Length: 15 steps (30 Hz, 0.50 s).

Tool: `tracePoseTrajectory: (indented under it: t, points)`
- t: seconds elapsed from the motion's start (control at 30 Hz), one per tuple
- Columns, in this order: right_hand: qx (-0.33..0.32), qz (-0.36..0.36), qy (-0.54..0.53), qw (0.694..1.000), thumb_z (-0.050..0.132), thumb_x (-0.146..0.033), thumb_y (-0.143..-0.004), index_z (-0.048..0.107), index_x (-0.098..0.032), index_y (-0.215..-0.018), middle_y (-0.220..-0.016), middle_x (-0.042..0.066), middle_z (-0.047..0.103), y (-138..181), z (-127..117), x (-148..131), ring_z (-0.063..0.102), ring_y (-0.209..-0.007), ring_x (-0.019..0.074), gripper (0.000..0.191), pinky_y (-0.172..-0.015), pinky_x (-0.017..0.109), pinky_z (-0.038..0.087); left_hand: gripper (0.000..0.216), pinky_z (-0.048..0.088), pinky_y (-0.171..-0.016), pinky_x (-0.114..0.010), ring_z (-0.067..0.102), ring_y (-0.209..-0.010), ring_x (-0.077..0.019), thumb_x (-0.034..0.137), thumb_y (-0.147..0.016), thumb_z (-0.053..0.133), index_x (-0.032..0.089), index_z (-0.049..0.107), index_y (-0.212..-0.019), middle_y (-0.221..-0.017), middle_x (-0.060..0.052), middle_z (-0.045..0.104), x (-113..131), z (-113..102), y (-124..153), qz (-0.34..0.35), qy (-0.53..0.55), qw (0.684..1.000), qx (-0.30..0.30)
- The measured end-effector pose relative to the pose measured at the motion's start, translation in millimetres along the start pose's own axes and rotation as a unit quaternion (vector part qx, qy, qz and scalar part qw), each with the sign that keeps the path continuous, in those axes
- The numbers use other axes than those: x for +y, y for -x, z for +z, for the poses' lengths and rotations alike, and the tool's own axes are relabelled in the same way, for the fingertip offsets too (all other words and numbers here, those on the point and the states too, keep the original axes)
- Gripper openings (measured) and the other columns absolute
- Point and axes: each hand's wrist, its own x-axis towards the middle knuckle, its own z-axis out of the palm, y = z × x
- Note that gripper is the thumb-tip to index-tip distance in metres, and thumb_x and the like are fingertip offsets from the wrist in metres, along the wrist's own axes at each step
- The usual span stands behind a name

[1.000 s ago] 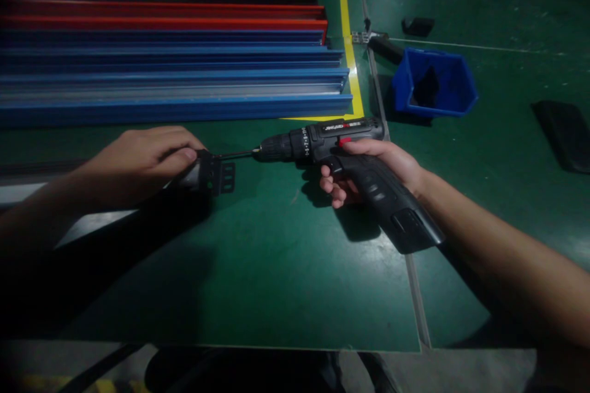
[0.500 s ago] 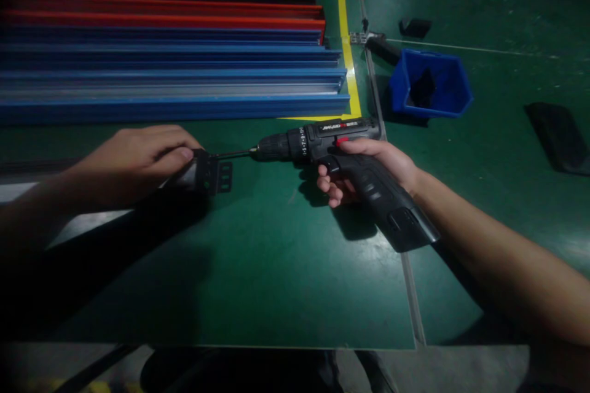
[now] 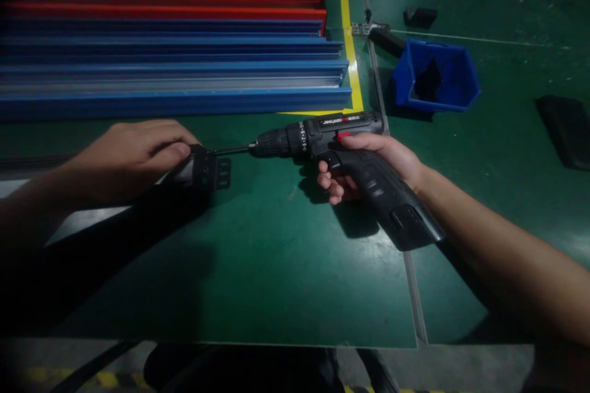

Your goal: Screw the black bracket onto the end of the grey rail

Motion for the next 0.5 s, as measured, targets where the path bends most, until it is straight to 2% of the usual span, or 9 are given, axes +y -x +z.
tracePoseTrajectory:
  t: [0.23,0.5]
  points:
    - [-0.030,-0.002,-0.020,0.999,0.053,-0.047,-0.098,0.058,-0.006,-0.119,-0.108,0.014,0.069,-1,-1,1,0.071,-0.093,0.0208,0.046,-0.096,0.036,0.056,0.040,0.041,-0.087,-0.037,0.060,-0.100,-0.0239,0.041,-0.103,0.031,0.018,0.064,-0.105,-0.108,-0.006,0.066,8,-7,4,-0.013,-0.001,1.000,-0.023]
    - [-0.028,-0.009,-0.012,0.999,0.051,-0.045,-0.100,0.054,-0.004,-0.120,-0.108,0.015,0.068,0,1,1,0.071,-0.096,0.0212,0.046,-0.096,0.036,0.055,0.042,0.041,-0.089,-0.036,0.060,-0.102,-0.0235,0.039,-0.103,0.031,0.014,0.064,-0.107,-0.109,-0.007,0.066,17,-11,3,-0.011,-0.008,0.999,-0.040]
